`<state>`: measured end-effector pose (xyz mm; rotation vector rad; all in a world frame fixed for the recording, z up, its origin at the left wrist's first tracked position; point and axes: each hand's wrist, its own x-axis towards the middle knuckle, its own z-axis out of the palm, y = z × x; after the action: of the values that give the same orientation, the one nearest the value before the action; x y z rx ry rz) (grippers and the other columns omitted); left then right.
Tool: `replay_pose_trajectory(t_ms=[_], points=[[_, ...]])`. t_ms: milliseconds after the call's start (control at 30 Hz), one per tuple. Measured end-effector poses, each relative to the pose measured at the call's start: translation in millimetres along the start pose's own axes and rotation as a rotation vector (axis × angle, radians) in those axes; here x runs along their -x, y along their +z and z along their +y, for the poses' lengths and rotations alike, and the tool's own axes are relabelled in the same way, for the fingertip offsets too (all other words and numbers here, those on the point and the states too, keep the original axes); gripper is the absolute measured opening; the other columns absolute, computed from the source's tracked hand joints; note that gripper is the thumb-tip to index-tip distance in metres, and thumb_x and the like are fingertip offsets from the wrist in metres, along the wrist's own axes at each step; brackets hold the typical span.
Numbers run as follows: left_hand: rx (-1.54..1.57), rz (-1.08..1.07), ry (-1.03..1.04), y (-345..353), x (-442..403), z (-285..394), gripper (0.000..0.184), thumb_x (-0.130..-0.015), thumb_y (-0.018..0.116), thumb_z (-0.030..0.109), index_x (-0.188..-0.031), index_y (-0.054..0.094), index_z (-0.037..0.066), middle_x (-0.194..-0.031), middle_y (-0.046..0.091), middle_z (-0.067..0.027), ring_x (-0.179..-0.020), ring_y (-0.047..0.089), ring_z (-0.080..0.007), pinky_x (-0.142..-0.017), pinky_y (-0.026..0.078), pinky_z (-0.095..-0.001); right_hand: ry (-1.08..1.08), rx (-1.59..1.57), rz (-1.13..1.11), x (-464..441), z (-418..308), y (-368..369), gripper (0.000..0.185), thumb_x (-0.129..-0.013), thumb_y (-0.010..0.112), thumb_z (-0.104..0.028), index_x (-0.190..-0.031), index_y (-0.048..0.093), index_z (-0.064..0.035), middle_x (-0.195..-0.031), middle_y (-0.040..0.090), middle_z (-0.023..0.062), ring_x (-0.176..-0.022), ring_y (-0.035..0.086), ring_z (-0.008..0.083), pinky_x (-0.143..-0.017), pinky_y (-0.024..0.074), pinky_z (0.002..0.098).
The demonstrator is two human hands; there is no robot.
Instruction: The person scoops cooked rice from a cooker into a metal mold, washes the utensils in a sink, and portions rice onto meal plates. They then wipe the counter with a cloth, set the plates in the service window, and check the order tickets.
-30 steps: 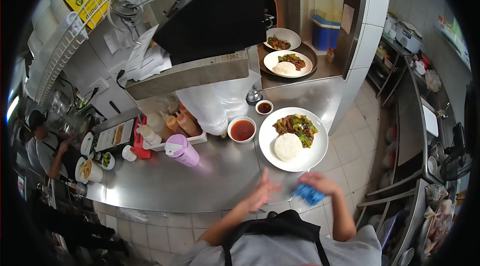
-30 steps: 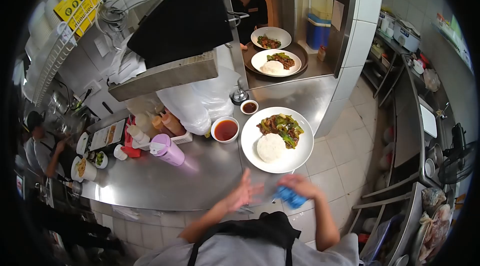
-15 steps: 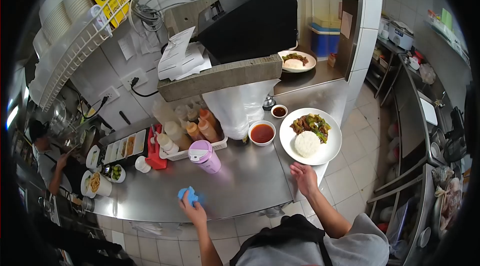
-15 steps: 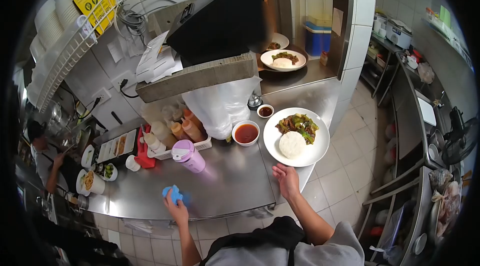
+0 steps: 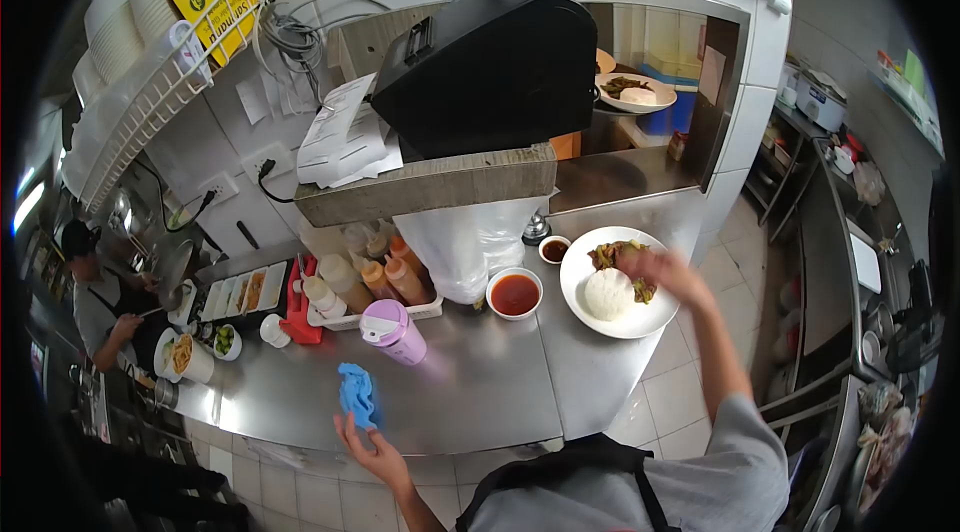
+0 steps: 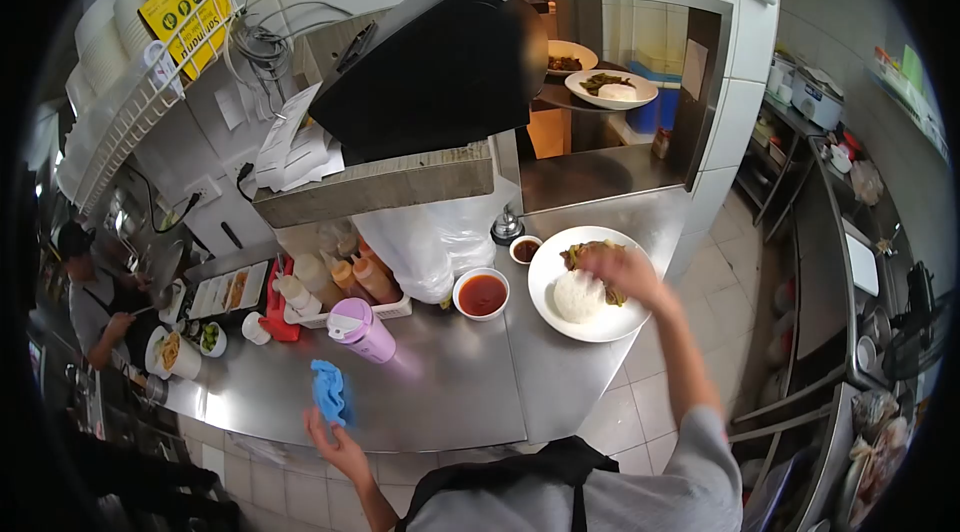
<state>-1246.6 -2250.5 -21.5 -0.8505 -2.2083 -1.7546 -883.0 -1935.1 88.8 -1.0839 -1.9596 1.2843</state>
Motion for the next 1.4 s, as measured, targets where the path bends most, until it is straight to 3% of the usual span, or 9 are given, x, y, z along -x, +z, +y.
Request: replay_pose_trajectory(t_ms=[133, 433, 500, 567, 767, 833, 1033, 1167, 1400], points=[[0.056, 0.151, 0.068, 16, 13, 29, 0.027, -0.086, 0.040, 0.000, -0.111, 0.049, -0.003, -0.127, 0.040, -0.0183, -0.118, 0.040, -0.0297, -0.095, 0.034, -0.0377, -0.654, 0.344, 0.528, -145, -113, -101, 0.018, -0.085, 0.053, -0.015, -0.093, 0.058, 0.0006, -0.079, 0.063, 0.0085, -0.070, 0.056, 0.0105, -0.063, 0.0456, 0.0243], [0.194, 0.162, 0.039, 45, 68, 75, 0.022, -0.088, 0.043, 0.002, -0.106, 0.053, -0.003, -0.107, 0.056, -0.0140, -0.101, 0.053, -0.0220, -0.085, 0.041, -0.0304, -0.772, -0.006, 1.009, -394, -264, -187, 0.038, -0.078, 0.062, -0.022, -0.109, 0.051, -0.0027, -0.092, 0.058, 0.0114, -0.076, 0.055, 0.0162, -0.072, 0.0446, 0.0261], [0.161, 0.088, 0.026, 61, 75, 83, 0.019, -0.087, 0.044, 0.002, -0.101, 0.057, -0.003, -0.102, 0.058, -0.0136, -0.096, 0.056, -0.0212, -0.081, 0.044, -0.0290, -0.790, -0.181, 0.890, -314, -272, -158, 0.040, -0.081, 0.044, -0.002, -0.121, 0.043, -0.0060, -0.075, 0.052, 0.0078, -0.055, 0.044, 0.0131, -0.049, 0.0403, 0.0263], [0.183, -0.030, -0.029, 71, 91, 76, 0.017, -0.087, 0.046, 0.003, -0.095, 0.060, -0.002, -0.098, 0.061, -0.0125, -0.092, 0.057, -0.0209, -0.079, 0.045, -0.0283, -0.978, -0.211, 0.695, -188, -210, -128, 0.023, -0.082, 0.055, -0.015, -0.102, 0.056, -0.0025, -0.080, 0.058, 0.0050, -0.071, 0.054, 0.0116, -0.068, 0.0442, 0.0241], [0.314, -0.452, 0.070, 103, 118, 59, 0.017, -0.081, 0.051, 0.004, -0.094, 0.061, 0.001, -0.099, 0.062, -0.0132, -0.093, 0.058, -0.0231, -0.082, 0.044, -0.0327, -0.339, -0.085, 0.215, 74, -21, 88, 0.020, -0.081, 0.047, 0.004, -0.095, 0.060, -0.0001, -0.079, 0.052, 0.0057, -0.064, 0.047, 0.0116, -0.062, 0.0412, 0.0242], [0.263, -0.637, 0.232, 114, 110, 63, 0.028, -0.078, 0.055, 0.006, -0.106, 0.055, 0.003, -0.105, 0.059, -0.0123, -0.102, 0.054, -0.0286, -0.087, 0.038, -0.0347, 0.015, 0.060, 0.176, 104, 29, 133, 0.022, -0.079, 0.048, 0.004, -0.096, 0.061, -0.0011, -0.078, 0.050, 0.0075, -0.058, 0.046, 0.0143, -0.058, 0.0412, 0.0271], [-0.169, -1.113, 0.495, 146, 124, 50, 0.064, -0.070, 0.064, 0.038, -0.124, 0.044, 0.011, -0.137, 0.031, -0.0085, -0.130, 0.019, -0.0304, -0.103, 0.014, -0.0510, 0.145, 0.427, 0.178, 125, 84, 157, 0.021, -0.078, 0.052, -0.002, -0.097, 0.061, -0.0043, -0.086, 0.052, 0.0132, -0.067, 0.057, 0.0260, -0.061, 0.0446, 0.0359], [-0.173, -1.072, 0.489, 146, 127, 51, 0.067, -0.066, 0.065, 0.038, -0.125, 0.044, 0.012, -0.137, 0.032, -0.0084, -0.130, 0.019, -0.0301, -0.103, 0.013, -0.0508, -0.120, 0.763, 0.416, 131, 87, 161, 0.016, -0.075, 0.058, -0.004, -0.090, 0.063, -0.0044, -0.091, 0.053, 0.0112, -0.070, 0.055, 0.0257, -0.063, 0.0444, 0.0375], [-0.207, -1.026, 0.512, 147, 128, 50, 0.066, -0.064, 0.064, 0.038, -0.122, 0.046, 0.011, -0.135, 0.034, -0.0100, -0.131, 0.019, -0.0297, -0.103, 0.014, -0.0515, -0.288, 0.587, 0.189, 109, 104, 185, 0.011, -0.076, 0.056, -0.002, -0.084, 0.063, -0.0028, -0.085, 0.054, 0.0091, -0.077, 0.055, 0.0255, -0.061, 0.0470, 0.0353]])
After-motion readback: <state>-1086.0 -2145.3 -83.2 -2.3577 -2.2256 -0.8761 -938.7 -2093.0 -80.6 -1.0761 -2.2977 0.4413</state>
